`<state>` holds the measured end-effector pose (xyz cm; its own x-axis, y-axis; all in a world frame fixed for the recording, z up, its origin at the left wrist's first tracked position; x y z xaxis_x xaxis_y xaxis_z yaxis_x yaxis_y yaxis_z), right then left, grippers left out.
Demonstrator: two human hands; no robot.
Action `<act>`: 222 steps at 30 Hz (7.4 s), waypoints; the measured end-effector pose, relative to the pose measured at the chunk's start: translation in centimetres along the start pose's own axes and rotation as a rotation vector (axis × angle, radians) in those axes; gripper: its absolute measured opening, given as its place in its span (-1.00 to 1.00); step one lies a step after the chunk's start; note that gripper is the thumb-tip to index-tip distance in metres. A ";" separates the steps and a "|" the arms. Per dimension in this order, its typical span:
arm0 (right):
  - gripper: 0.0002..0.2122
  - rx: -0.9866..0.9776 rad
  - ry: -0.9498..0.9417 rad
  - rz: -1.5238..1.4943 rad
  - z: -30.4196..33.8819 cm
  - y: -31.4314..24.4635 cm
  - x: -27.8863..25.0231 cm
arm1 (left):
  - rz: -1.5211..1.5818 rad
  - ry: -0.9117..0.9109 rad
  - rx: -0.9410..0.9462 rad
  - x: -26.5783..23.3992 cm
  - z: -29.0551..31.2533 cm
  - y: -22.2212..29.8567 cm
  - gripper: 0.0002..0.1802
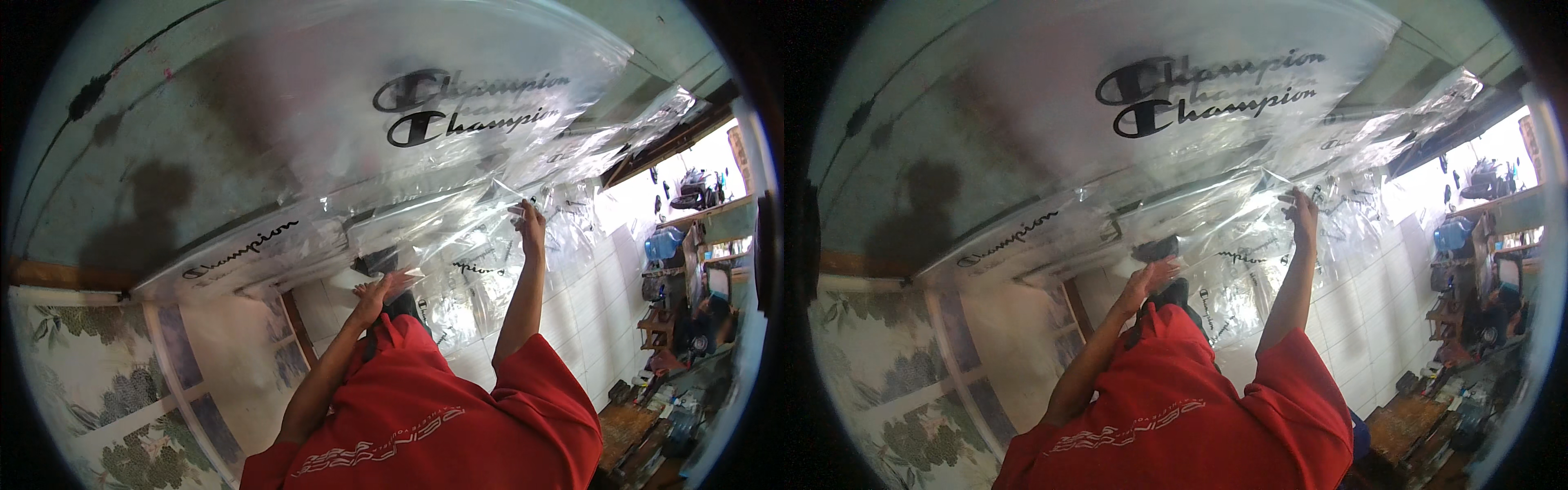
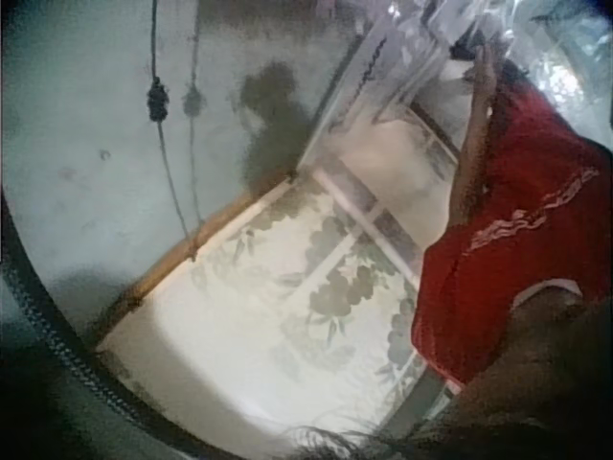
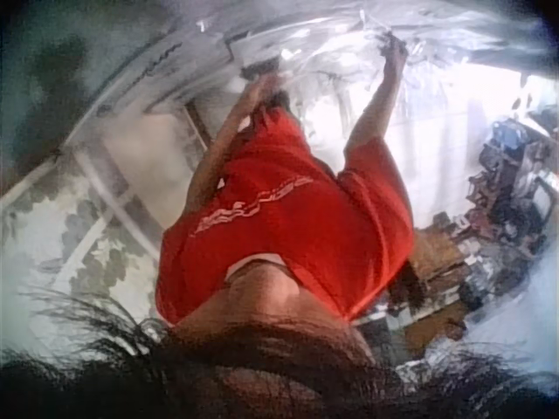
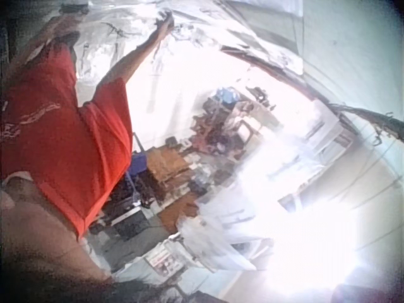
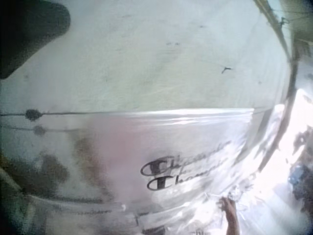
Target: The person takes printed plastic films and hangs them up on the wall one by one using a clip or adhesive.
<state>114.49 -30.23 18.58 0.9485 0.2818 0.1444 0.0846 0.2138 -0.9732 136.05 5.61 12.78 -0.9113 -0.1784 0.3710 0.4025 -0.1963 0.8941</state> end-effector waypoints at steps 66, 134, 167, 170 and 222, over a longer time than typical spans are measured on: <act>-0.68 0.022 0.066 0.209 -1.6 -0.9 -0.3 | 0.106 0.525 0.272 -6.7 -4.0 9.2 -0.87; -0.47 0.283 0.300 1.270 -3.7 1.7 5.8 | 0.253 0.586 -0.149 -8.5 2.2 1.1 -0.70; -0.66 -0.505 0.469 1.076 -3.0 -1.9 11.9 | 0.227 0.671 -0.272 -11.0 0.5 0.1 -0.78; -0.65 -0.407 0.255 1.005 -4.2 0.2 12.7 | 0.231 0.731 -0.146 -11.5 1.0 1.0 -0.80; -0.67 -0.729 -0.292 1.092 -5.7 14.0 15.7 | -0.863 1.272 -0.208 -15.3 -3.1 0.7 -0.26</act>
<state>132.26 -28.16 6.23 0.5430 0.1948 -0.8168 -0.4383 -0.7639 -0.4736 150.55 5.18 6.98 -0.2366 -0.5959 -0.7674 -0.0851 -0.7741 0.6273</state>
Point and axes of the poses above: each hand's wrist, its own z-axis away from the middle knuckle, its own x-axis out of the palm, y = z × x, the point moved 8 cm from there along -z, towards the middle knuckle, and after that the axes turned 6 degrees about -z, right-handed, at the moved point
